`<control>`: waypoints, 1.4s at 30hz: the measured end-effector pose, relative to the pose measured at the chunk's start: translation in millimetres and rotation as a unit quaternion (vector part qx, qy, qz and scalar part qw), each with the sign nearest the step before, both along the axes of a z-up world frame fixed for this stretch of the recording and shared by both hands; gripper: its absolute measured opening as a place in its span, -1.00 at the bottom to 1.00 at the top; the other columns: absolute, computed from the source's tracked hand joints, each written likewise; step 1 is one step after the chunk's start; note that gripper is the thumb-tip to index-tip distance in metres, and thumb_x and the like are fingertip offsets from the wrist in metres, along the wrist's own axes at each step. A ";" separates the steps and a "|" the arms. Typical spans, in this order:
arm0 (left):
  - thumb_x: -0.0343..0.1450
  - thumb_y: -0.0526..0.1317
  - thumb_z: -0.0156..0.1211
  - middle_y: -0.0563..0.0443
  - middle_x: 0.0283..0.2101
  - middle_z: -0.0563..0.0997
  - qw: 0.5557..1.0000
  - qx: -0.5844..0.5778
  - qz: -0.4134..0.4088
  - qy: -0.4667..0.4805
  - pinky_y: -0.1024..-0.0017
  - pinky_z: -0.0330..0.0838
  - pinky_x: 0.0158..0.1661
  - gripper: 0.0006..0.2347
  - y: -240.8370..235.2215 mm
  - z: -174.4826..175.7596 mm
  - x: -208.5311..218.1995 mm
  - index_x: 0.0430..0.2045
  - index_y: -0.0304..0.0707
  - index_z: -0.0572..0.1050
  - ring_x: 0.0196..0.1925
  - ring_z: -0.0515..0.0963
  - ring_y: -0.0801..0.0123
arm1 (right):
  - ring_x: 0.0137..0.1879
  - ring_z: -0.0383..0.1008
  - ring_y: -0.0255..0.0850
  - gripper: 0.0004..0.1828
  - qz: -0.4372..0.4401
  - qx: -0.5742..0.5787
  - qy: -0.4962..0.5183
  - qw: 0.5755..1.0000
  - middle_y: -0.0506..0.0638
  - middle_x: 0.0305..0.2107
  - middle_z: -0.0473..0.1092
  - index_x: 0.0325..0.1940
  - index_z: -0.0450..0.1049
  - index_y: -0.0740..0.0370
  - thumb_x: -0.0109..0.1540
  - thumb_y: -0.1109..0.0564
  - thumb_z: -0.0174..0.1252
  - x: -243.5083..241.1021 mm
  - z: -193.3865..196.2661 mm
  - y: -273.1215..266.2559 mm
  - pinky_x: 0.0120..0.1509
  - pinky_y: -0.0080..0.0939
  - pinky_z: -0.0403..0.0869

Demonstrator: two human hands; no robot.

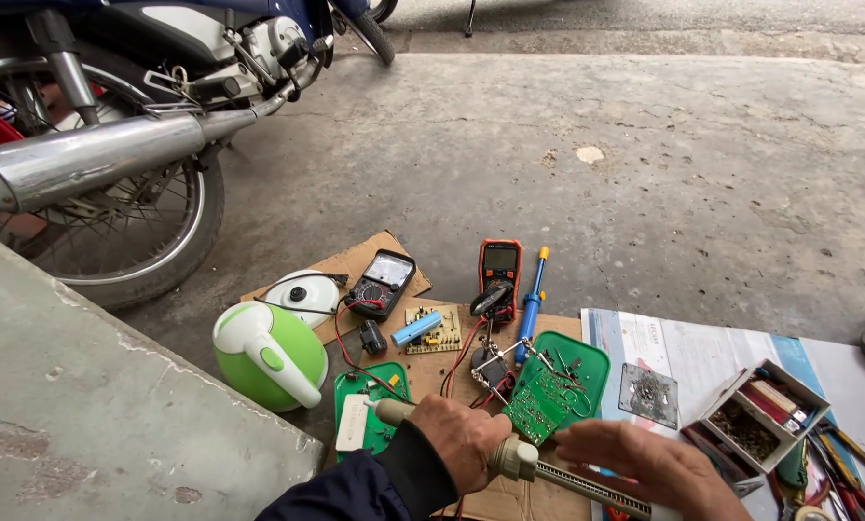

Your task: The person works on a green circuit board placed on a cardboard surface. They use a hot air gun to apply heat to the board and a soldering iron to work on specific components. Various tools and electronic parts are scattered around the workspace.

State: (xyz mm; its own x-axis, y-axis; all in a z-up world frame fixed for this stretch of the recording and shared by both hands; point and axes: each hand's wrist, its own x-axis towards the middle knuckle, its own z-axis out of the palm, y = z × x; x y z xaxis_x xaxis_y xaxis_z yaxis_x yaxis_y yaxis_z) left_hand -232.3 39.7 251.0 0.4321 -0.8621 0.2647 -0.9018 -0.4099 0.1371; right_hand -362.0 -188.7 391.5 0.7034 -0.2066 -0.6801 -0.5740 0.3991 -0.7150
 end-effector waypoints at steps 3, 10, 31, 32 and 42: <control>0.44 -0.03 0.20 0.09 -0.59 0.62 1.000 0.014 0.022 -0.006 -0.03 0.32 -0.71 -0.82 -8.4 -5.1 -5.3 -0.49 -0.03 0.50 -0.64 0.60 0.04 | 0.45 0.58 0.51 -0.19 -0.029 0.042 0.007 0.999 0.70 0.32 0.63 0.39 0.59 0.82 0.52 -0.04 -0.21 11.9 -40.6 -16.6 0.66 0.33 0.39; 0.41 -0.12 0.16 0.06 -0.62 0.60 0.999 0.033 0.018 0.004 -0.04 0.27 -0.69 -0.89 -41.5 -7.5 -18.0 -0.49 -0.05 0.47 -0.68 0.56 -0.07 | 0.34 0.54 0.31 0.02 0.055 0.090 -0.047 0.993 0.53 0.19 0.59 0.23 0.62 0.66 0.37 -0.41 -0.22 30.1 -55.8 -16.2 0.52 0.23 0.41; 0.45 -0.16 0.26 0.01 -0.54 0.66 0.989 0.125 0.046 0.070 -0.07 0.46 -0.53 -0.93 -71.4 2.9 -33.9 -0.39 -0.06 0.58 -0.57 0.63 -0.08 | -0.55 0.29 -0.06 -0.05 0.029 -0.081 -0.105 0.991 0.26 -0.64 0.44 -0.59 0.54 0.46 0.46 -0.46 -0.04 28.1 -71.4 -7.1 -0.40 -0.06 0.26; 0.43 -0.18 0.27 0.02 -0.53 0.66 0.990 0.116 0.046 0.064 -0.06 0.46 -0.53 -0.95 -73.4 2.8 -35.7 -0.40 -0.06 0.58 -0.58 0.64 -0.08 | -0.55 0.24 -0.09 -0.06 0.019 -0.094 -0.096 0.991 0.20 -0.65 0.38 -0.59 0.51 0.43 0.45 -0.48 -0.01 27.1 -74.3 -9.0 -0.41 -0.08 0.22; 0.58 -0.04 0.21 0.07 -0.61 0.58 0.991 0.117 0.039 0.053 0.02 0.48 -0.56 -0.81 -75.9 19.8 -23.3 -0.41 -0.01 0.53 -0.65 0.57 0.14 | -0.32 0.64 0.27 0.04 0.005 -0.011 -0.161 0.987 0.37 -0.44 0.61 -0.11 0.70 0.51 0.44 -0.57 -0.20 -0.6 -67.5 -62.7 -0.19 0.26 0.53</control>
State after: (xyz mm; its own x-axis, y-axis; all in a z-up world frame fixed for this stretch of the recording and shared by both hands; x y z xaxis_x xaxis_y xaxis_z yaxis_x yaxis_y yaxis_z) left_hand -255.6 -36.2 270.8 0.5146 -0.8574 0.0115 -0.8517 -0.5095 0.1229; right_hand -362.6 -251.4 324.0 0.8841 -0.2113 -0.4169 -0.3195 0.3777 -0.8690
